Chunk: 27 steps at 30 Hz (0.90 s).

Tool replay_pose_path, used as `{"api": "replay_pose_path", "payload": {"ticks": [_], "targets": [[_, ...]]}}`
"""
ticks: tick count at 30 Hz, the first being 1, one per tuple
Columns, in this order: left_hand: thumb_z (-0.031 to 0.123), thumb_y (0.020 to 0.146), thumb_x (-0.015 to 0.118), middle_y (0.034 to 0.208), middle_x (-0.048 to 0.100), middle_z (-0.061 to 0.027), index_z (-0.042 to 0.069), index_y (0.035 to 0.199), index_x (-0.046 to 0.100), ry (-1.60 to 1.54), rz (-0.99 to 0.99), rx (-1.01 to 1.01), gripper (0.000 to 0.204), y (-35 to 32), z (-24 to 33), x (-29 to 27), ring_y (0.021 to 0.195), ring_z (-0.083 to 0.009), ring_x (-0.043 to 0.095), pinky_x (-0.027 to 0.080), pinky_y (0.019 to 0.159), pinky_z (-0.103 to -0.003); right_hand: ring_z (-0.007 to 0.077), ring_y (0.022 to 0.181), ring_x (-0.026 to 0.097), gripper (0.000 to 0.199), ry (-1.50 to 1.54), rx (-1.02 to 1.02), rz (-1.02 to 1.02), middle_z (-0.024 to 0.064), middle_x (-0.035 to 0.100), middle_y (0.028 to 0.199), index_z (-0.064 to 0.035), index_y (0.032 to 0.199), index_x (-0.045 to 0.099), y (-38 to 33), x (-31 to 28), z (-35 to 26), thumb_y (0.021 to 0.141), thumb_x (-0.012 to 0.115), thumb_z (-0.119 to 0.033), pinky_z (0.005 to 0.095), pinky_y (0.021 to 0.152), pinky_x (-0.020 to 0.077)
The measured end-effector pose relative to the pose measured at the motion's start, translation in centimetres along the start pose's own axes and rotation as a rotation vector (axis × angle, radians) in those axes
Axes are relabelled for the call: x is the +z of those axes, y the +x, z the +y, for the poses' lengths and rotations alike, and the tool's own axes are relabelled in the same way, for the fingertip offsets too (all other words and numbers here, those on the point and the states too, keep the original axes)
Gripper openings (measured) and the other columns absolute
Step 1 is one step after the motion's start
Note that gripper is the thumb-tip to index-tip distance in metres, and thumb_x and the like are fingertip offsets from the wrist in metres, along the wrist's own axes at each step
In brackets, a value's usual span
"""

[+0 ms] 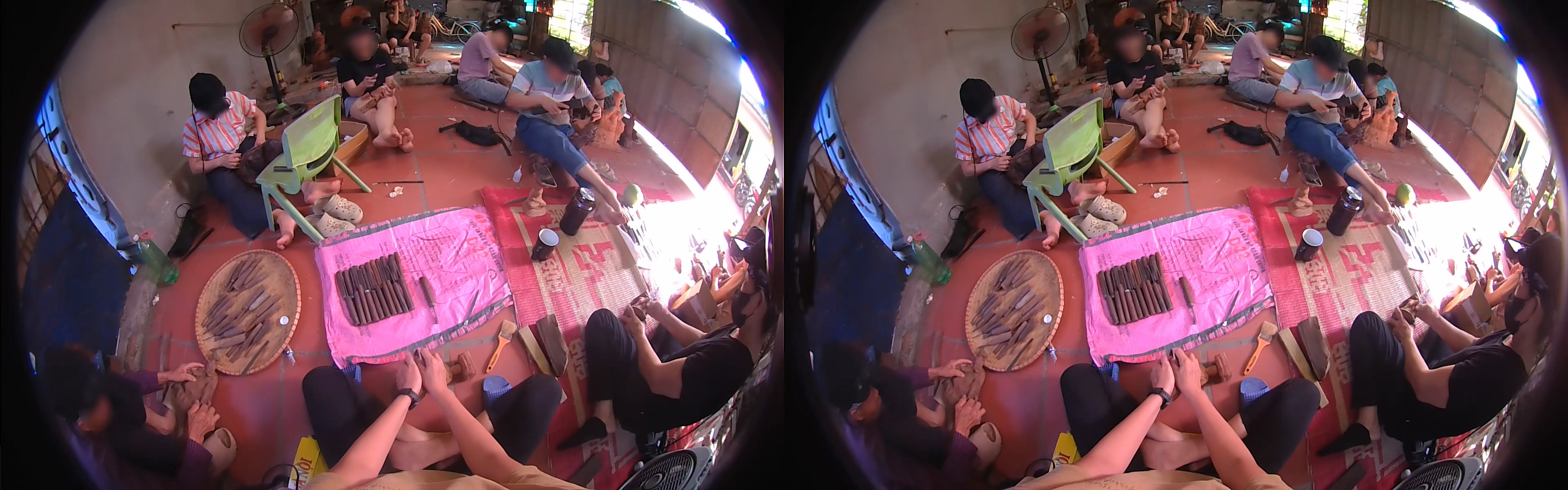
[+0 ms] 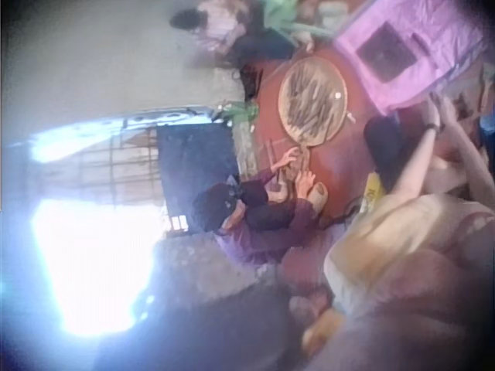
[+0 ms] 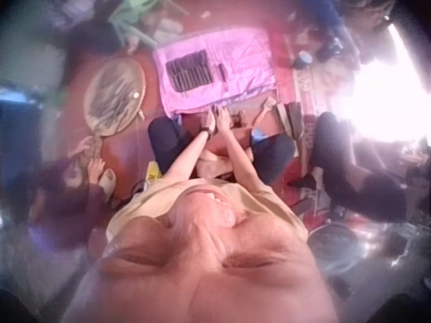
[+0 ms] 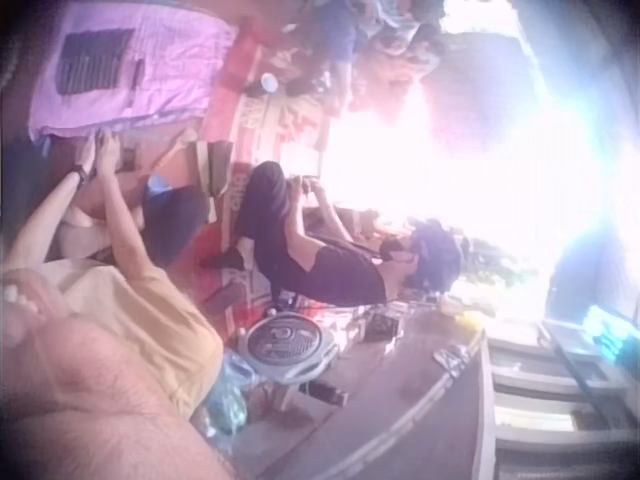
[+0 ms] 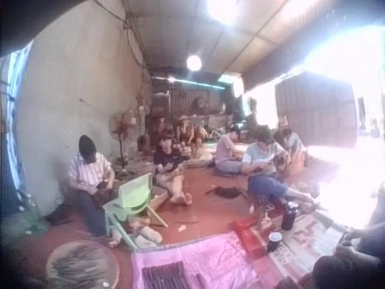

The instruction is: The person sits on the floor and carves a small wooden block using a handheld tool. They repeatedly shape the block, occasionally rotating it to access different sides. Finished or partially finished wooden pieces are placed on a nearby pink mat.

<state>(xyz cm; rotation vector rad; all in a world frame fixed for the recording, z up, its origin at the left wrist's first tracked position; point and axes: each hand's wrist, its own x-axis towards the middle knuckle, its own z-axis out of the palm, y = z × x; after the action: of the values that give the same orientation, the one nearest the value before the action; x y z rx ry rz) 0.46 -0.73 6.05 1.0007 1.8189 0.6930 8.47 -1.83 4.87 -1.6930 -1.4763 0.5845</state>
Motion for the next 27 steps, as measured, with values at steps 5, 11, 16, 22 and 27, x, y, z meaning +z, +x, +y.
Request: {"api": "replay_pose_path", "payload": {"ticks": [5,11,16,22,27], "targets": [[0.057,0.094,0.024,0.113,0.058,-0.031,-0.002,0.117,0.057,0.056,-0.066,-0.048,0.072,-1.0,1.0,-0.3,0.11,-0.046,0.053,0.04,0.094,-0.05,0.0437,0.084,0.054,0.023,0.007,0.119,0.003,0.0248,0.058,0.087,-0.0044,0.101,0.058,-0.5,-0.4,-0.2,0.086,0.059,-0.022,0.05,0.074,0.0438],[0.065,0.091,0.023,0.109,0.058,-0.0336,-0.007,0.108,0.06,-0.052,-0.041,-0.04,0.083,1.7,-2.9,0.7,0.106,-0.0467,0.055,0.042,0.09,-0.051,0.0396,0.091,0.056,0.022,0.114,-0.128,0.057,0.0203,0.062,0.094,-0.0019,0.104,0.059,-2.5,-0.7,-0.2,0.085,0.059,-0.011,0.0428,0.084,0.0439],[0.065,0.091,0.024,0.106,0.056,-0.0371,-0.009,0.105,0.06,-0.129,-0.048,0.039,0.083,1.9,-1.9,1.0,0.106,-0.0488,0.052,0.038,0.089,-0.052,0.0086,0.08,0.06,0.021,1.046,0.46,0.073,0.0018,0.065,0.094,-0.0014,0.108,0.062,-0.9,-3.6,0.9,0.091,0.059,-0.013,0.0231,0.07,0.048],[0.056,0.094,0.033,0.136,0.044,-0.0237,-0.004,0.131,0.046,-0.416,-0.24,0.125,0.072,1.8,-7.0,0.7,0.126,-0.0319,0.041,0.03,0.105,-0.039,0.0067,0.068,0.056,0.02,1.004,0.538,0.029,0.0025,0.066,0.087,-0.0032,0.105,0.062,-6.0,-5.6,2.0,0.092,0.06,-0.018,0.0221,0.061,0.0454],[0.056,0.096,0.035,0.136,0.046,-0.012,-0.004,0.135,0.041,-0.58,-0.299,0.034,0.073,0.3,-5.2,-0.8,0.125,-0.0197,0.044,0.031,0.105,-0.033,0.0061,0.062,0.054,0.021,1.059,0.596,0.079,0.002,0.064,0.081,-0.0035,0.106,0.062,-7.6,-5.3,1.8,0.091,0.062,-0.019,0.02,0.055,0.0425]]}}
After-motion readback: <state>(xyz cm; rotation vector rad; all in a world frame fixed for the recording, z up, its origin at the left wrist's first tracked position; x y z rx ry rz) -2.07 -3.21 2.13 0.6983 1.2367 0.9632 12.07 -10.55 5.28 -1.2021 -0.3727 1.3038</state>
